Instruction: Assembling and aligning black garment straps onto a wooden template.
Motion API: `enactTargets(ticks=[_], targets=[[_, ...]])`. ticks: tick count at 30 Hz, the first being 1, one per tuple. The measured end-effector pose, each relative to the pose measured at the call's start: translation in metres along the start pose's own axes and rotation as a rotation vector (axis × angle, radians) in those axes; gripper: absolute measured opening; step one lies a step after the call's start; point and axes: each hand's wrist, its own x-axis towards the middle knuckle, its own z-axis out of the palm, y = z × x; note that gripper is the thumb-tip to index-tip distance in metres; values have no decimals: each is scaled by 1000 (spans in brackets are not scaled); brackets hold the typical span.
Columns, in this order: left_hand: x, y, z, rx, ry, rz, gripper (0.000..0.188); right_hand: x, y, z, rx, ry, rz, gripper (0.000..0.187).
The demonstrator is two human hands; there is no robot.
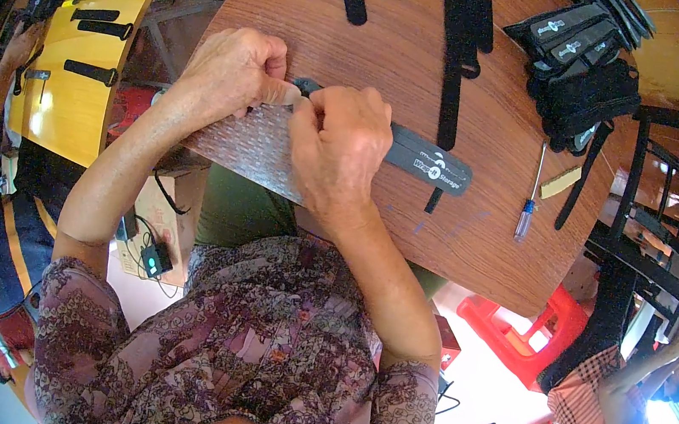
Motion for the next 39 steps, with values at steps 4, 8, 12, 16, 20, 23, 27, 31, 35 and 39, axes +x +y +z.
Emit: enactTargets(ticks=[4,8,12,16,20,23,27,31,35,39], targets=[[0,7,-1,68,-1,-31,26,-2,4,-4,159,38,91,8],[-1,8,-1,48,15,-43,25,2,-7,-14,343,63,306,6],[1,2,2,20,16,7,21,15,-2,-37,784,184,594,4],[1,3,-5,-111,-78,-93,20,12,-3,-39,933,234,628,5],[-3,-4,-3,-208,-61,-44,24,17,0,-42,910,140,616,7],[-4,8,-5,-229,-60,-211,33,17,1,-40,893,88,627,9],[-6,14,8,187,147,61,41,13,2,-42,887,56,591,11],[-1,16,7,198,44,12,48,11,5,-62,832,224,553,6],[-3,14,7,194,85,29,48,11,26,-119,677,433,341,4],[0,13,9,190,37,-38,46,-7,57,-201,904,648,499,4]])
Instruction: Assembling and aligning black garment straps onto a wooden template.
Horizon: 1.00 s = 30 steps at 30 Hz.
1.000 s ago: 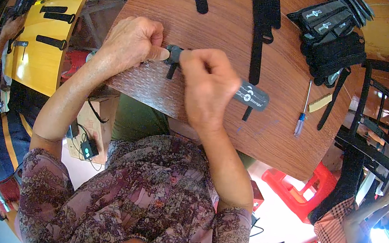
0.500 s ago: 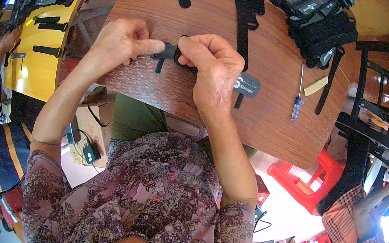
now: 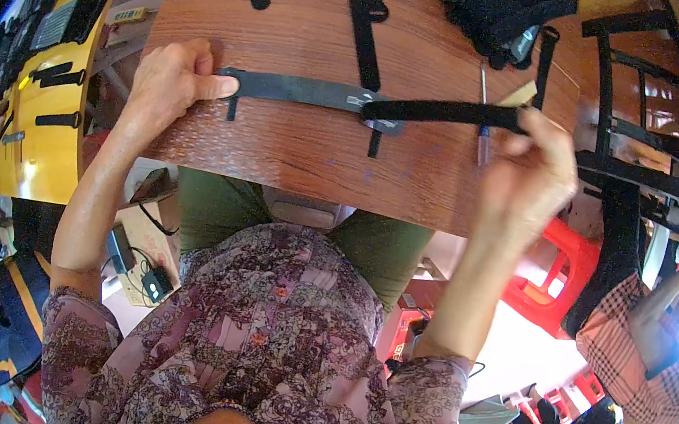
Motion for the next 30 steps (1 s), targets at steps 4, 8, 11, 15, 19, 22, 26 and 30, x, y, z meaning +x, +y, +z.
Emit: enactTargets(ticks=[4,8,11,15,19,22,26,30], targets=[[0,0,0,-29,8,-24,46,26,-49,-59,-12,120,-37,8],[3,3,0,-12,2,-27,44,37,-120,-103,130,-17,-99,6],[3,8,-8,-133,-113,-138,38,33,-126,-108,-5,-148,-179,5],[5,-15,-7,-381,-159,-35,28,12,-102,-77,-293,-59,-365,10],[-21,0,-18,-658,-82,-49,28,-24,-87,-37,-456,-85,-330,10],[-65,24,-17,-963,-316,-26,42,-57,-66,-4,-893,-230,-472,8],[-90,78,0,-1441,-869,-1,36,-99,-48,44,-956,-961,-813,7],[-91,109,5,-1625,-883,73,30,-127,-29,51,-1042,-1205,-1010,15]])
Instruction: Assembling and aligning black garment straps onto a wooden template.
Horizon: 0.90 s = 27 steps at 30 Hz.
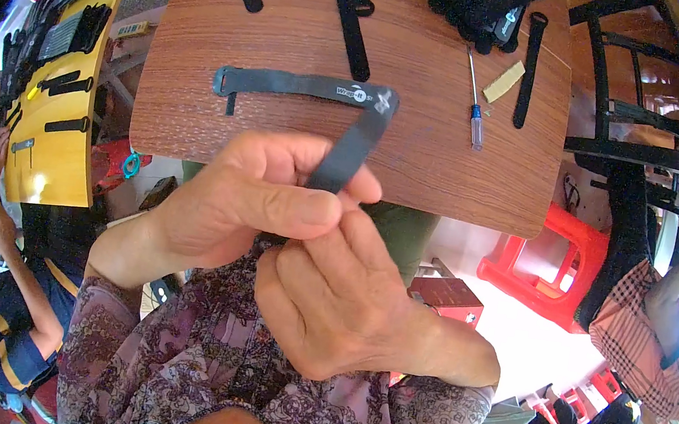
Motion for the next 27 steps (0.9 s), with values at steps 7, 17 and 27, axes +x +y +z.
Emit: enactTargets(ticks=[7,17,27], targets=[[-29,21,-5,180,271,458,13,-15,-10,4,57,207,139,24],[-25,67,-176,1837,1268,513,48,-43,50,30,-160,186,440,15],[2,40,-165,1920,1103,631,39,-44,102,55,-251,303,657,14]])
